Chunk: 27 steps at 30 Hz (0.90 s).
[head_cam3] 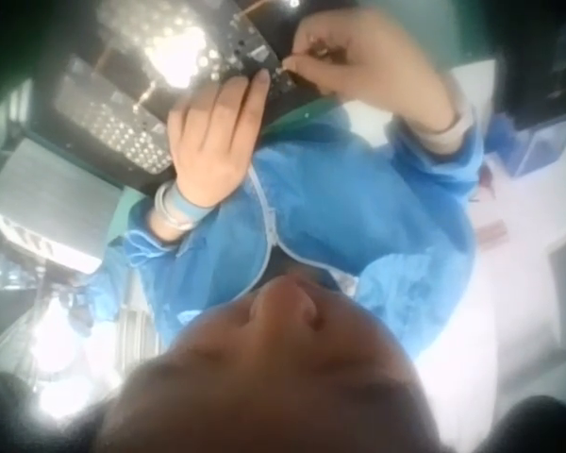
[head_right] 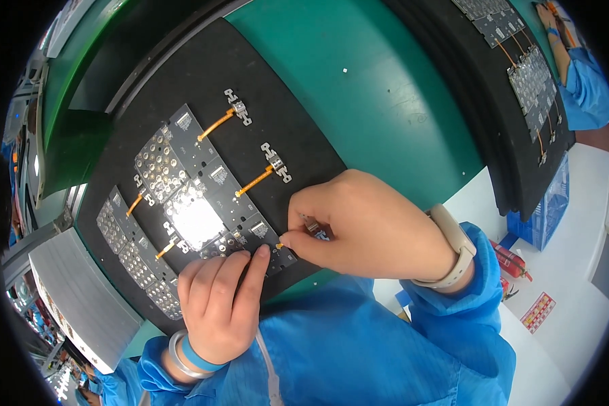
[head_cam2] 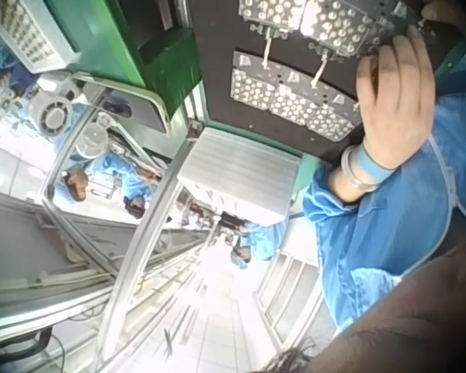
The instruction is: The person assembles electronic components by connecting small wires and connectors to a circuit board on an assembly line by hand.
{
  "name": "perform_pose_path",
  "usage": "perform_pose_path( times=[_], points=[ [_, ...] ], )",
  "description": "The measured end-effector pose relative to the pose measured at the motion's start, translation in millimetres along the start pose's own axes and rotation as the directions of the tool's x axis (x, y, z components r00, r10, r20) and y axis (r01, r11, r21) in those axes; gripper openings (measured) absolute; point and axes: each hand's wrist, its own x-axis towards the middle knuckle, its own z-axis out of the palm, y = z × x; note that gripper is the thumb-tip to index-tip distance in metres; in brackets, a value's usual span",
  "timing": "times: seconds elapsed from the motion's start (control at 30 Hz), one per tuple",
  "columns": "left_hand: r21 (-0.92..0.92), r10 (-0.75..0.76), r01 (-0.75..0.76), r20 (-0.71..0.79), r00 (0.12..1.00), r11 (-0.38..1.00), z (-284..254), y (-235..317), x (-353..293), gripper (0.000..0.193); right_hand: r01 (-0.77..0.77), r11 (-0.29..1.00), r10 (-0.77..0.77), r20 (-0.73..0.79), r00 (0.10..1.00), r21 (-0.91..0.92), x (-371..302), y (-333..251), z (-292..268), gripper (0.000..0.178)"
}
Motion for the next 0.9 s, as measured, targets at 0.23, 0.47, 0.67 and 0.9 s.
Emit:
perform_pose_path(
  times=[0.23, 0.47, 0.67, 0.9],
  points=[
    [0.041, 0.013, -0.013, 0.008, 1.000, 0.999, 2, 0, 0, 0.038, 0.095, 0.992, -0.094, 0.009, 0.996, -0.089, 0, 2, 0, 0.011],
    [0.121, 0.029, -0.033, 0.040, 0.999, 0.992, 1, 10, 4, 0.043, 0.121, 0.985, -0.128, -0.048, 0.991, -0.121, -3, 4, 2, 0.012],
    [0.043, 0.023, -0.028, 0.114, 0.993, 0.999, -3, 3, 7, 0.042, -0.104, 0.994, 0.097, -0.171, 0.981, -0.032, -15, -6, -9, 0.013],
    [-0.294, -0.240, 0.192, -0.134, 0.962, 0.936, -34, -27, -25, 0.037, -0.043, 0.969, -0.116, -0.601, 0.790, -0.244, 8, 9, 7, 0.031]
  ],
)
